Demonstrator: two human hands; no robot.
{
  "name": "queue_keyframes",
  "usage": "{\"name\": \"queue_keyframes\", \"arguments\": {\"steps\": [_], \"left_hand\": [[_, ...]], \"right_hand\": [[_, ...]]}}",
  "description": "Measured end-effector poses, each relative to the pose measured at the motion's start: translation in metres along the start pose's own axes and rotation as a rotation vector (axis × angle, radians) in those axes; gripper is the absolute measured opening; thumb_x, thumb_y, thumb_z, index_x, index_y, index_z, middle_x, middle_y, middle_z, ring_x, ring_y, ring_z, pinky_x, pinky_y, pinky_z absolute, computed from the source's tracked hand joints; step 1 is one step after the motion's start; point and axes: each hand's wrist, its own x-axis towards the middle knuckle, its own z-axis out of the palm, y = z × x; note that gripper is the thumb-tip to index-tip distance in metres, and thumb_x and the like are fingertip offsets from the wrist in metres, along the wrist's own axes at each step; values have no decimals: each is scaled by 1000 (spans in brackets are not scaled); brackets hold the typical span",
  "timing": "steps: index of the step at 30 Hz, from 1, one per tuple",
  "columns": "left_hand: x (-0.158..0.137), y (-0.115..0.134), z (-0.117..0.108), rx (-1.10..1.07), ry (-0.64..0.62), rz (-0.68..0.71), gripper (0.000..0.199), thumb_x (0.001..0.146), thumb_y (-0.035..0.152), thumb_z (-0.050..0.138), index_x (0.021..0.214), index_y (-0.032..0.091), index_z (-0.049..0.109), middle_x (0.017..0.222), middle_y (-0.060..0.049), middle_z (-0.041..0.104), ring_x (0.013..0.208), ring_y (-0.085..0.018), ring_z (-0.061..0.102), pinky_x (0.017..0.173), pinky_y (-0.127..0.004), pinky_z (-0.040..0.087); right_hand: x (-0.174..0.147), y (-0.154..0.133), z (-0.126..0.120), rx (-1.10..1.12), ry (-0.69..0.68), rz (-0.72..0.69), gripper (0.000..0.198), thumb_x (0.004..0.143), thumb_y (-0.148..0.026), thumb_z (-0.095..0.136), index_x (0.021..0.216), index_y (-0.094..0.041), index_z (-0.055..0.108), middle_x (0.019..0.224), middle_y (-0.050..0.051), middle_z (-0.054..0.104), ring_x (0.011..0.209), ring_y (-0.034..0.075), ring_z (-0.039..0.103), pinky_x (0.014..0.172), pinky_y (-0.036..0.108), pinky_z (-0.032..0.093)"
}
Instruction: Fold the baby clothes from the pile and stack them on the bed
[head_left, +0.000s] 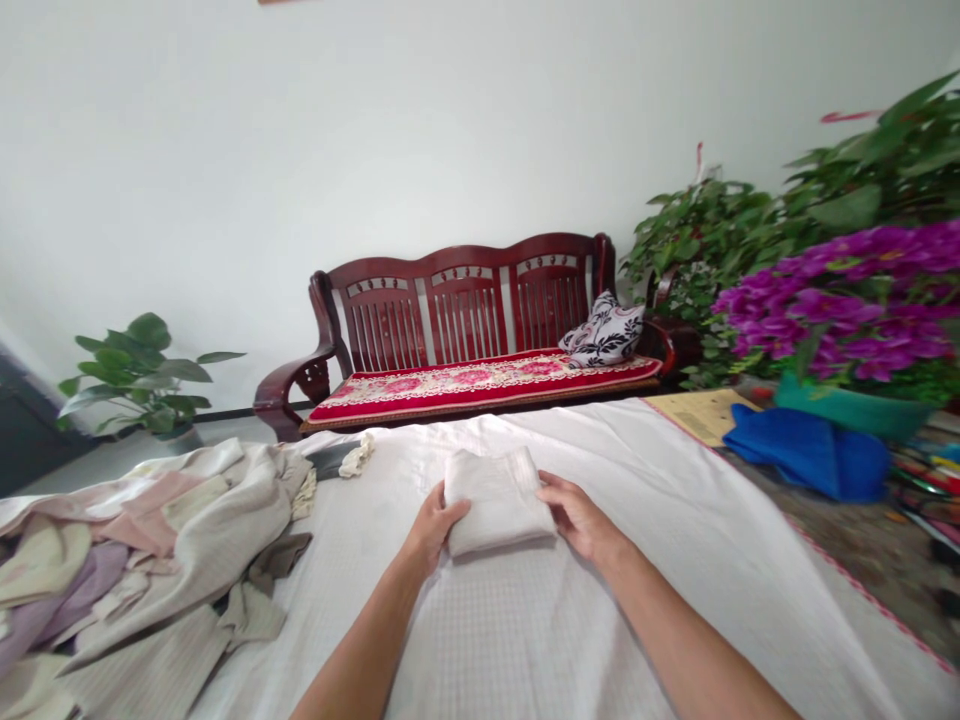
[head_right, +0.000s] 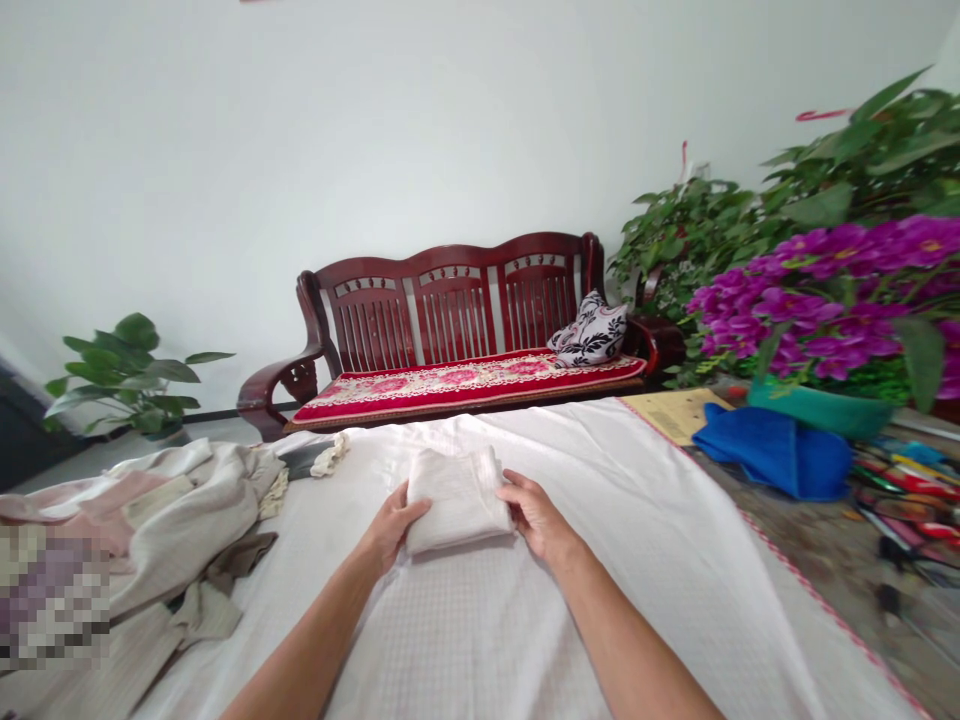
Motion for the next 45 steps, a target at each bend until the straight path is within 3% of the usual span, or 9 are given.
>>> {"name": "queue_keyframes", "arguments": {"steps": [6, 14, 18, 31, 37, 40, 45], "left_hand": [[-3, -2, -1, 140, 56, 96, 51, 70, 33, 74, 116, 12, 64, 106, -9, 72, 95, -24, 66, 80, -30, 51], [0, -15, -1, 193, 164, 174, 58, 74, 37, 71, 127, 14, 60, 120, -11, 69, 112, -30, 61, 95, -38, 47], [1, -20, -3, 184, 144, 170, 58, 79, 41, 67, 129, 15, 57, 124, -11, 68, 114, -31, 61, 96, -39, 47], [0, -15, 7, 181, 169, 136, 66, 74, 53, 72, 125, 14, 57, 117, -13, 71, 108, -28, 67, 92, -37, 52], [-1, -18, 4, 228, 168, 171, 65, 77, 55, 68, 126, 14, 56, 117, -12, 70, 106, -26, 66, 90, -35, 52], [-1, -22, 2, 289, 190, 203, 60, 82, 56, 61, 127, 16, 57, 106, -8, 72, 97, -23, 67, 84, -32, 52], [3, -31, 4, 243, 226, 163, 69, 76, 60, 60, 128, 15, 53, 92, -5, 66, 63, -15, 61, 48, -25, 46]], "right_hand": [[-5, -2, 4, 6, -174, -14, 54, 69, -44, 77, 115, -19, 67, 101, 6, 75, 92, 26, 68, 74, 33, 50], [-9, 2, 18, -60, 8, -148, 42, 72, -38, 68, 111, -22, 66, 109, 3, 73, 106, 27, 63, 89, 36, 47], [-11, 7, 21, -101, -25, -222, 54, 67, -39, 77, 117, -23, 62, 113, 4, 72, 111, 28, 62, 96, 38, 45], [-3, 12, 11, -25, 1, -175, 57, 68, -37, 76, 120, -23, 63, 117, 5, 72, 117, 31, 61, 98, 42, 46], [-6, 9, 12, -21, -13, -175, 53, 70, -35, 76, 120, -23, 63, 114, 4, 73, 109, 28, 65, 96, 40, 47], [-8, 3, 10, -23, 11, -194, 51, 70, -34, 76, 118, -22, 65, 113, 4, 74, 105, 28, 67, 93, 38, 48], [0, -8, -11, 34, 137, -198, 53, 66, -34, 77, 116, -21, 65, 104, 4, 76, 99, 28, 69, 85, 36, 53]]}}
